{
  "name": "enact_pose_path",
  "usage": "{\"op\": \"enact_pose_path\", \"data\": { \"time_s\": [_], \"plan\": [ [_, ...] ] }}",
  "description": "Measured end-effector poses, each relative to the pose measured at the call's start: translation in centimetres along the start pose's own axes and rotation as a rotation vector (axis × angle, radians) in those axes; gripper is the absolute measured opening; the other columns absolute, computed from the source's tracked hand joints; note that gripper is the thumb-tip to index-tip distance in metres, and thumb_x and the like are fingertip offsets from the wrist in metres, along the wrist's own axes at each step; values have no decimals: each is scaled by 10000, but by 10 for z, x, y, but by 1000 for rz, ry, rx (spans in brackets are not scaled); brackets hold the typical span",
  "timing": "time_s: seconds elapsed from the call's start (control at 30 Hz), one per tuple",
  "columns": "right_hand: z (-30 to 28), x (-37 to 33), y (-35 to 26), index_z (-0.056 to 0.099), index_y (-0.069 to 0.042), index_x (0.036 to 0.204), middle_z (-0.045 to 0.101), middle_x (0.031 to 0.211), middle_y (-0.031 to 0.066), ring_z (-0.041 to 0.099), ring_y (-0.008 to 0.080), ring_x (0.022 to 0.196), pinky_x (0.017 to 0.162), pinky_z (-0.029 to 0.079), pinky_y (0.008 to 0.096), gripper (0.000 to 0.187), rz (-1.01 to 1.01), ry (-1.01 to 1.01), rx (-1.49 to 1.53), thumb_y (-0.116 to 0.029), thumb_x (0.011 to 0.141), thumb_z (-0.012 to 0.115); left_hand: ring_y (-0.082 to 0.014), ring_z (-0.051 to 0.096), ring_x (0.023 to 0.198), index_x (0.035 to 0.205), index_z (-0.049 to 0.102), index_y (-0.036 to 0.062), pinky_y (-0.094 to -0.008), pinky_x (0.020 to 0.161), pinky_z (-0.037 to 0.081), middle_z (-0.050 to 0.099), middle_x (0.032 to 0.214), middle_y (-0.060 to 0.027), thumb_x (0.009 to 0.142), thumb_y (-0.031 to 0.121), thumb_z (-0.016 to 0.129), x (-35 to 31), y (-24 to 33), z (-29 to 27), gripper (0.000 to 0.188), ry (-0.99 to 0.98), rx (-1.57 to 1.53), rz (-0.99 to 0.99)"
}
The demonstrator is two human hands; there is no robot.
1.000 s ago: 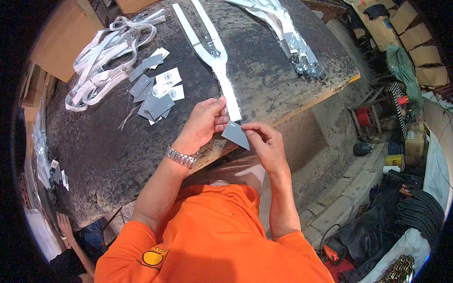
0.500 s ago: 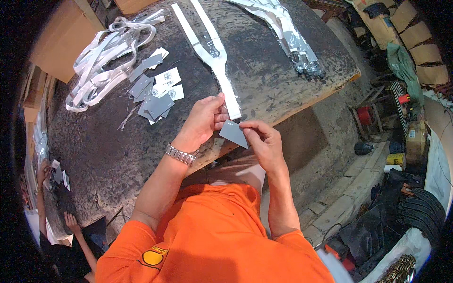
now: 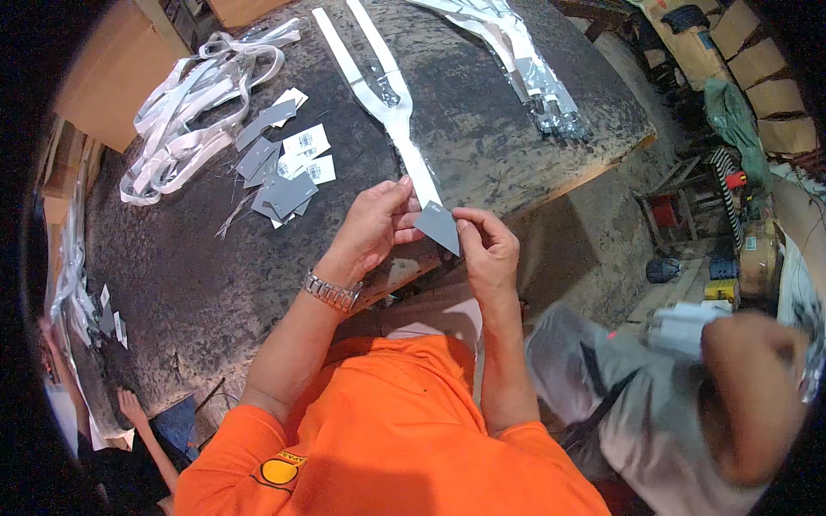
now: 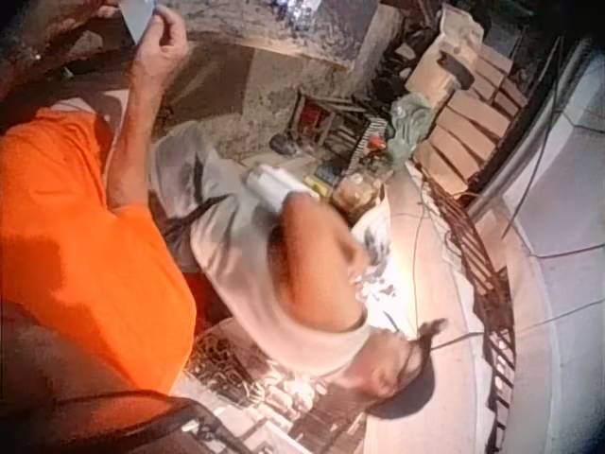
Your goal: Attaching small grey plastic or leather tags/tabs to the ends of Y-shaped suspender straps.
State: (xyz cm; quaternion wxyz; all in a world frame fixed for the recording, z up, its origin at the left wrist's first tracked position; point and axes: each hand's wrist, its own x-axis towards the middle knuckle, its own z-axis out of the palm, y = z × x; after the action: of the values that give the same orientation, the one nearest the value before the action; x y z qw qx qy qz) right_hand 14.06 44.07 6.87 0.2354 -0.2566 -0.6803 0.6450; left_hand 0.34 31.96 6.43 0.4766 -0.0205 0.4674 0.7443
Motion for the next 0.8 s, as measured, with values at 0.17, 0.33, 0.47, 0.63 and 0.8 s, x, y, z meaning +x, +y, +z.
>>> {"op": "enact_pose_path", "data": {
  "time_s": [0.17,0.33,0.47,0.63,0.8],
  "plan": [
    [0,4,8,698,-5,1047,656,916,-17,562,46,796,700,451,197,150,-95,74,-39,-31,939,597,-123,678,764,979,542,75,-273,679,587,650,907,-35,1035,314,496,-1,-5,1,250,-11,-3,12],
    [-4,2,10,697,2,1044,659,888,-12,576,56,797,719,455,200,156,-57,84,-100,-39,934,595,-123,678,781,992,543,72,-285,707,591,646,917,-26,1046,292,472,-1,-3,-1,236,-19,-26,19],
    [-9,4,13,697,5,1043,659,877,-12,576,58,791,715,456,204,158,-43,99,-107,-48,934,597,-117,674,787,998,537,75,-267,695,584,643,916,-23,1016,282,537,-4,-2,4,207,-23,-40,10],
    [-3,5,12,697,1,1057,662,864,-1,564,54,767,687,453,209,169,-123,134,-82,-66,934,603,-120,674,809,1000,545,88,-266,704,582,664,949,-29,950,207,661,-4,-9,6,174,-24,11,30],
    [-6,-11,3,693,-17,1100,633,782,-1,539,50,705,638,442,217,202,-86,59,-281,-73,921,618,-117,676,825,1012,551,75,-255,718,575,671,965,-34,939,154,666,-3,-12,6,158,15,6,73]
  ]
}}
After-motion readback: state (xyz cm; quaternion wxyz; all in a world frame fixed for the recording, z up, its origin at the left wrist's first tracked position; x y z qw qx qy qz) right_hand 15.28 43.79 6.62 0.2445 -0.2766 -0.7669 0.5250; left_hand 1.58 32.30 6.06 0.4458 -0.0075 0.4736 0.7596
